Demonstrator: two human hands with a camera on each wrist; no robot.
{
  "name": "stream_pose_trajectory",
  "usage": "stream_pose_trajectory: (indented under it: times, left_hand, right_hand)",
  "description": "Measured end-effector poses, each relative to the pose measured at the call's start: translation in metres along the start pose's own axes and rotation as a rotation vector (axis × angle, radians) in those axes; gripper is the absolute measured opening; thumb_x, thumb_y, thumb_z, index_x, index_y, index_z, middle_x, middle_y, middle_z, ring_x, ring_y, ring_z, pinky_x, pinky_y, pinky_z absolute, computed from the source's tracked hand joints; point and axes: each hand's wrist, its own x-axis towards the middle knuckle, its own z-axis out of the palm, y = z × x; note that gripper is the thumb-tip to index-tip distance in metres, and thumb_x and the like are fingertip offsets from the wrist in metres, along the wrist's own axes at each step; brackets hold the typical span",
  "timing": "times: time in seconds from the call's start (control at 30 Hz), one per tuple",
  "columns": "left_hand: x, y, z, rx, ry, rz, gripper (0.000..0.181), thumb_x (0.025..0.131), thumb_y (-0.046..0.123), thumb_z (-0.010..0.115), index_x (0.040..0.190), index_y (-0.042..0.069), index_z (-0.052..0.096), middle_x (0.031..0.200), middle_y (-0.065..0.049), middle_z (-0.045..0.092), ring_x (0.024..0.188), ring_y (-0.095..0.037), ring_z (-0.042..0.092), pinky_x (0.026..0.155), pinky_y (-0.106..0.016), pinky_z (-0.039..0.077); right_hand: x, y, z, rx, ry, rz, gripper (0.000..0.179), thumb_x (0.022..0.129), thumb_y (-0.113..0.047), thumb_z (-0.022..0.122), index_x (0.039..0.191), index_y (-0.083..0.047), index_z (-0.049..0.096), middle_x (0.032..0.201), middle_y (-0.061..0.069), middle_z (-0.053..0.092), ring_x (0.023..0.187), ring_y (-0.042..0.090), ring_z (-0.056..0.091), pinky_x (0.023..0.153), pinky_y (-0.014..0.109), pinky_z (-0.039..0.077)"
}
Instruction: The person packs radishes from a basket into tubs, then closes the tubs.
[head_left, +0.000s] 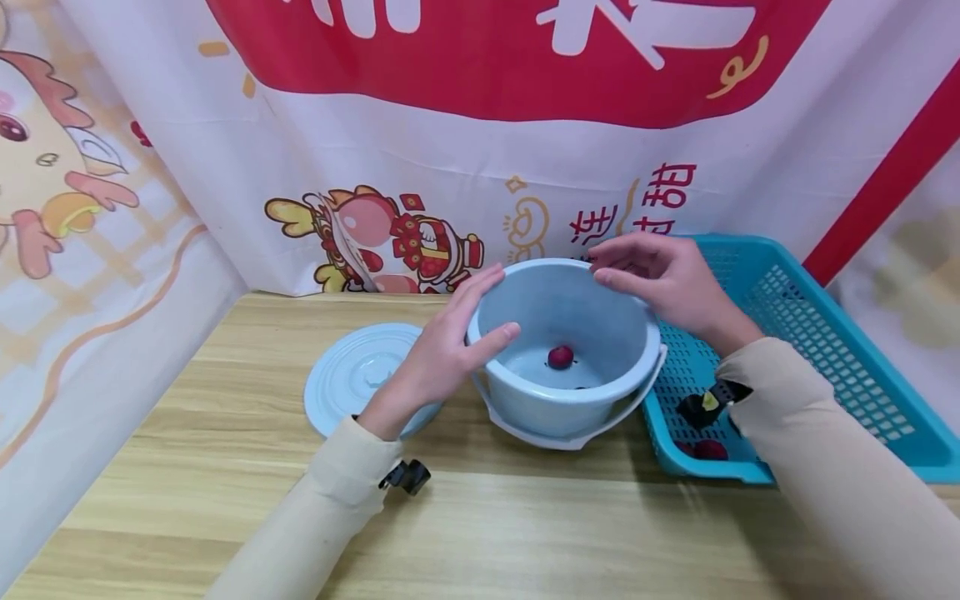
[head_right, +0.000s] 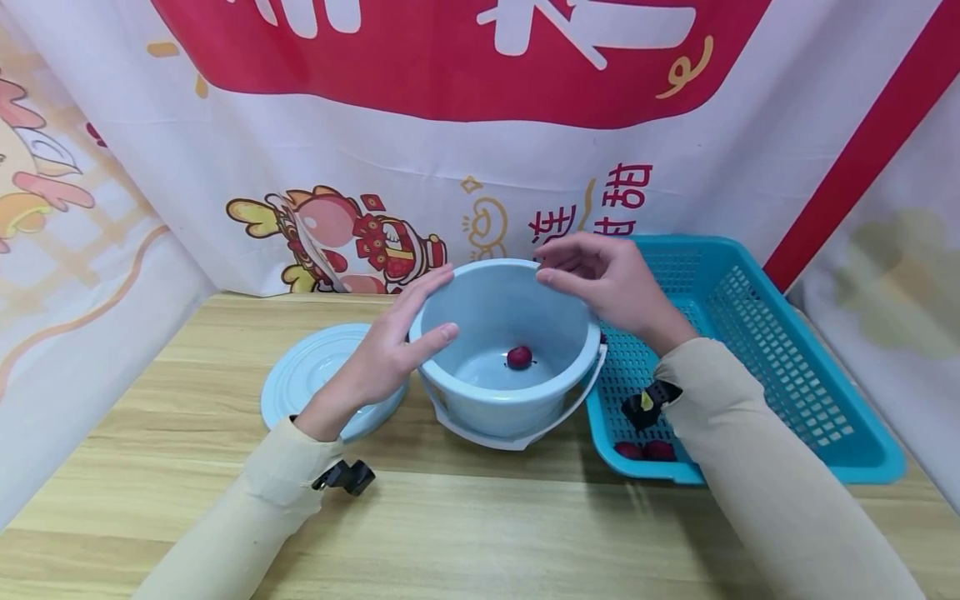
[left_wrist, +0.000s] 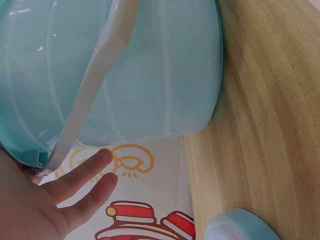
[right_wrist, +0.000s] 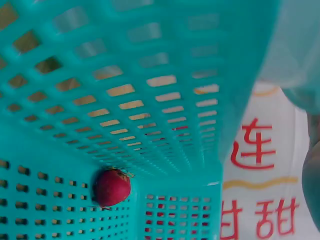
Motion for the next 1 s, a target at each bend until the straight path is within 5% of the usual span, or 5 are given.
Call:
stream_pose_trajectory:
  times: [0.23,0.43,0.63,1.0]
  left_hand:
    - [-0.002,0.0,-0.004,0.004,0.007,-0.005,0.077,0.101,0.055,0.058,0.168,0.029,0.03,0.177,0.011,0.023,0.159,-0.028,0.037,0.116,-0.064,0.047]
    - [-0.002,-0.002,-0.004,0.0,0.008,0.002,0.079,0.101,0.057,0.057,0.168,0.027,0.031,0.178,0.006,0.023,0.158,-0.029,0.038,0.115,-0.063,0.048]
    - [-0.001,-0.004,-0.003,-0.002,0.006,-0.008,0.079,0.1,0.06,0.056,0.168,0.027,0.031,0.177,0.012,0.022,0.159,-0.028,0.037,0.116,-0.063,0.048]
    - [0.0,-0.003,-0.003,0.001,0.0,-0.007,0.079,0.1,0.059,0.057,0.168,0.028,0.03,0.178,0.01,0.022,0.159,-0.029,0.038,0.116,-0.063,0.048]
  right_hand:
    - [0.008,0.022,-0.024,-0.03,0.039,0.218,0.058,0.093,-0.054,0.076,0.142,-0.022,0.067,0.138,0.003,0.069,0.113,0.02,0.069,0.084,0.023,0.063]
    - [0.016,0.049,-0.035,-0.146,-0.144,0.401,0.054,0.1,-0.04,0.074,0.147,-0.018,0.063,0.147,0.012,0.062,0.127,0.029,0.058,0.09,0.03,0.061]
    - [0.018,0.067,-0.03,-0.202,-0.265,0.429,0.043,0.103,-0.02,0.069,0.144,-0.011,0.065,0.144,0.019,0.064,0.127,0.035,0.056,0.102,0.051,0.059]
    - [0.016,0.085,-0.032,-0.235,-0.424,0.485,0.05,0.098,-0.005,0.061,0.149,-0.003,0.058,0.151,0.026,0.057,0.137,0.045,0.047,0.113,0.069,0.045]
